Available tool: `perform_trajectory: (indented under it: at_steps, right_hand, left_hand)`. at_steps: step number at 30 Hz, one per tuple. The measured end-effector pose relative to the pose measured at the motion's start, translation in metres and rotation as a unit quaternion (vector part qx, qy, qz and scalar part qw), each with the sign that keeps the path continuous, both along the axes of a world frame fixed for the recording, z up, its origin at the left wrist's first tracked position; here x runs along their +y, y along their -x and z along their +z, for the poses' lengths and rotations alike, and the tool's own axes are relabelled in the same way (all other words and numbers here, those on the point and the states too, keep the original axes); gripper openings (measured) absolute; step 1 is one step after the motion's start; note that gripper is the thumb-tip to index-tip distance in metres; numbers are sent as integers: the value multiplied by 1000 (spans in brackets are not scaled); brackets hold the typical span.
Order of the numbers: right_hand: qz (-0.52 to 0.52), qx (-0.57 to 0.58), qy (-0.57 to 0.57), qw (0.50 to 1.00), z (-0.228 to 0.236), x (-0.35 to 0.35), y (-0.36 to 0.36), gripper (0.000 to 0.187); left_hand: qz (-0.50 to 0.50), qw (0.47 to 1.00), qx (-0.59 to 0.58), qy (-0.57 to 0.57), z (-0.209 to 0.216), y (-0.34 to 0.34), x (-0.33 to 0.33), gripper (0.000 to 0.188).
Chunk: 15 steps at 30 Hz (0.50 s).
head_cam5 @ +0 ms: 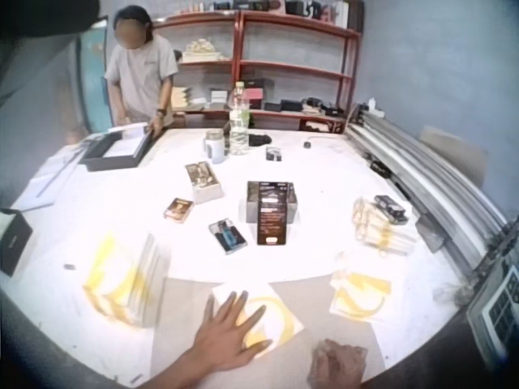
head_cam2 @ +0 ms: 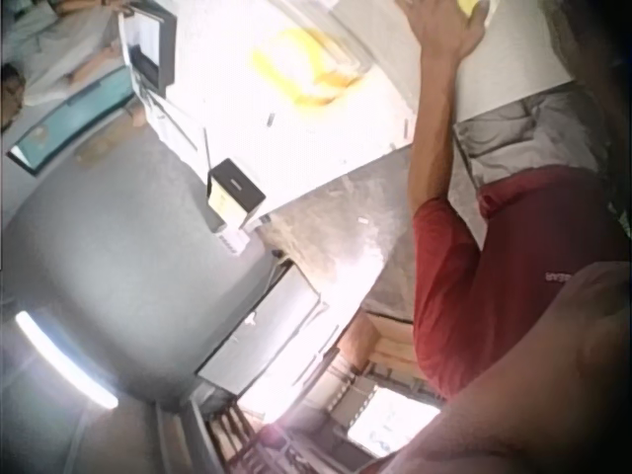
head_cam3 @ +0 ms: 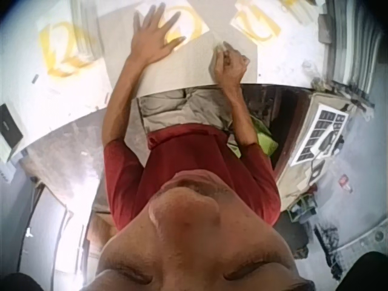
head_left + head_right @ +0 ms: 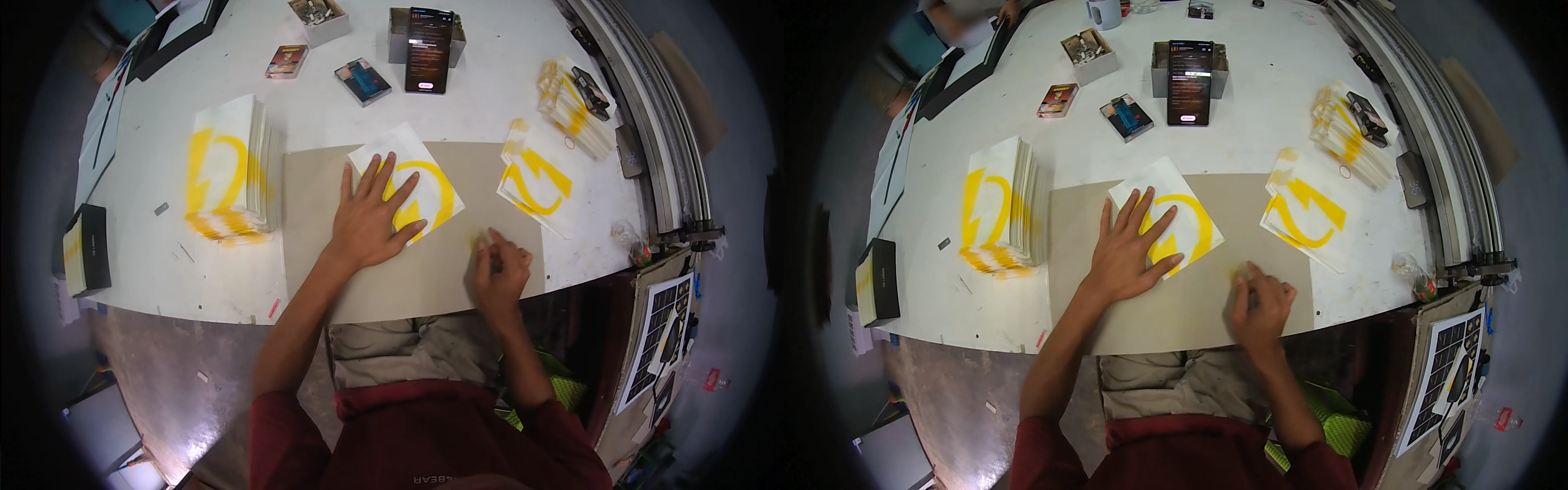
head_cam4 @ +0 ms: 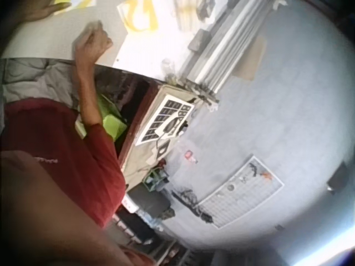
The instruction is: The person applies yellow stickers to white paper sheets on a table. They peel the backing, place the sticker, smooth it down, and stack the finished sheets.
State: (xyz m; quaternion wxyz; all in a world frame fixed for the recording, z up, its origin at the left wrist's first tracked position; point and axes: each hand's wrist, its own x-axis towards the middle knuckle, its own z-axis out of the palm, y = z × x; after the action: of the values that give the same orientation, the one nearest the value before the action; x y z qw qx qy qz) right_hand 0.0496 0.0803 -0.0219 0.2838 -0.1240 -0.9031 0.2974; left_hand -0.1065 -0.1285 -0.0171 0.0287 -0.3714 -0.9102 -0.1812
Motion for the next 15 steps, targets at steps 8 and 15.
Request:
perform_trajectory:
  at_steps: [8,15]
  right_hand:
    - [109,-7,20,994,4,-33,-14,24]
    - [0,-30,-44,999,1,32,-1,27]
  left_hand:
    - [4,1000,-5,-1,-3,-2,1,74]
    - [-11,999,39,-7,1,-5,1,74]
